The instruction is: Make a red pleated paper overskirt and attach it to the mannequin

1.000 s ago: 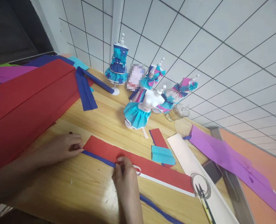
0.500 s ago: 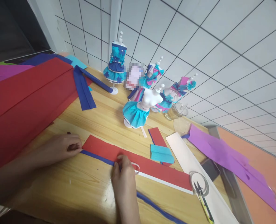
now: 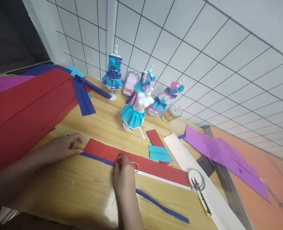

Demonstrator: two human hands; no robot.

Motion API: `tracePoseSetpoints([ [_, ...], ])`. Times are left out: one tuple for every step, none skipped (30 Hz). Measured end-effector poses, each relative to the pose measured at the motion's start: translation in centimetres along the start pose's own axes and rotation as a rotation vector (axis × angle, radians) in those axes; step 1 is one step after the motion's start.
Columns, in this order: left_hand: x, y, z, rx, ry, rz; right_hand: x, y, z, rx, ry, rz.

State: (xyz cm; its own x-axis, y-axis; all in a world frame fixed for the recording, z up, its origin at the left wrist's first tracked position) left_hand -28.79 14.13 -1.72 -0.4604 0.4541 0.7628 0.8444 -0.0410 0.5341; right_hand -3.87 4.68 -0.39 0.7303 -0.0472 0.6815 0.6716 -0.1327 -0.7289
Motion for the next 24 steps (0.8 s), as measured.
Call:
tracePoseSetpoints([
  [0.1, 0.1, -0.1, -0.009, 0.001, -0.012, 0.0, -0.1, -0.1, 0.008, 0.003, -0.022],
  [0.2, 0.4, -0.2, -0.02, 0.004, -0.022, 0.1, -0.3, -0.1, 0.017, 0.008, -0.044],
  [0.3, 0.8, -0.5, -0.034, 0.015, -0.024, 0.1, -0.4, -0.2, 0.026, 0.018, -0.063],
  [0.2, 1.3, -0.8, -0.051, 0.032, -0.015, 0.2, -0.5, -0.3, 0.034, 0.027, -0.077],
  [0.1, 1.9, -1.2, -0.081, 0.054, 0.004, 0.2, -0.6, -0.3, 0.041, 0.036, -0.082],
  [-0.3, 2.7, -1.6, -0.114, 0.077, 0.033, 0.3, -0.7, -0.4, 0.047, 0.042, -0.082],
  [-0.8, 3.7, -2.0, -0.184, 0.085, 0.07, 0.3, -0.8, -0.5, 0.051, 0.044, -0.08],
  [-1.5, 4.7, -2.5, -0.28, 0.084, 0.09, 0.4, -0.8, -0.6, 0.052, 0.043, -0.077],
  [-2.4, 5.9, -2.9, -0.392, 0.055, 0.098, 0.4, -0.8, -0.6, 0.055, 0.043, -0.071],
  [-3.2, 6.9, -3.2, -0.477, 0.033, 0.105, 0.6, -0.7, -0.7, 0.058, 0.045, -0.062],
  [-4.0, 7.8, -3.4, -0.548, 0.017, 0.113, 0.7, -0.7, -0.8, 0.062, 0.051, -0.053],
  [-4.6, 8.6, -3.4, -0.586, 0.027, 0.117, 0.9, -0.6, -0.9, 0.068, 0.056, -0.046],
  [-5.2, 9.4, -3.2, -0.616, 0.026, 0.128, 1.0, -0.5, -1.1, 0.074, 0.062, -0.041],
  [-5.6, 10.0, -2.9, -0.631, 0.02, 0.138, 1.2, -0.4, -1.2, 0.079, 0.067, -0.038],
  [-5.9, 10.6, -2.4, -0.618, 0.005, 0.137, 1.3, -0.3, -1.4, 0.081, 0.07, -0.036],
  [-6.1, 11.1, -2.0, -0.601, -0.027, 0.122, 1.5, -0.1, -1.6, 0.083, 0.07, -0.03],
  [-6.3, 11.6, -1.5, -0.6, -0.048, 0.091, 1.5, 0.0, -1.8, 0.083, 0.07, -0.02],
  [-6.3, 12.0, -1.2, -0.603, -0.062, 0.055, 1.6, 0.1, -1.9, 0.083, 0.069, -0.004],
  [-6.4, 12.4, -0.9, -0.61, -0.083, 0.024, 1.7, 0.3, -2.1, 0.083, 0.071, 0.015],
  [-6.6, 12.7, -0.6, -0.616, -0.102, -0.001, 1.7, 0.5, -2.3, 0.087, 0.075, 0.033],
  [-6.7, 12.9, -0.4, -0.62, -0.122, -0.017, 1.7, 0.6, -2.4, 0.092, 0.08, 0.049],
  [-6.9, 13.0, -0.3, -0.619, -0.139, -0.024, 1.8, 0.8, -2.5, 0.096, 0.09, 0.062],
  [-7.1, 13.1, -0.2, -0.614, -0.149, -0.027, 1.8, 0.9, -2.6, 0.099, 0.103, 0.073],
  [-7.3, 13.1, -0.1, -0.609, -0.154, -0.03, 1.9, 1.1, -2.7, 0.101, 0.118, 0.086],
])
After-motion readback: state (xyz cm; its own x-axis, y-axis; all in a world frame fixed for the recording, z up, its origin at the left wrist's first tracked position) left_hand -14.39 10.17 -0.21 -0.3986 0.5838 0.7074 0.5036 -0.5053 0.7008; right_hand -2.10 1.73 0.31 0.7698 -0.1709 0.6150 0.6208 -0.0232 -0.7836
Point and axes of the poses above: each hand's wrist, its own z-axis towards the middle knuckle, its own x-axis out of the back of the hand, y = z × x, the point moved 3 cm from there along z, towards the middle knuckle, and after that the axes turned 7 degrees about x, right-handed, at the moved point
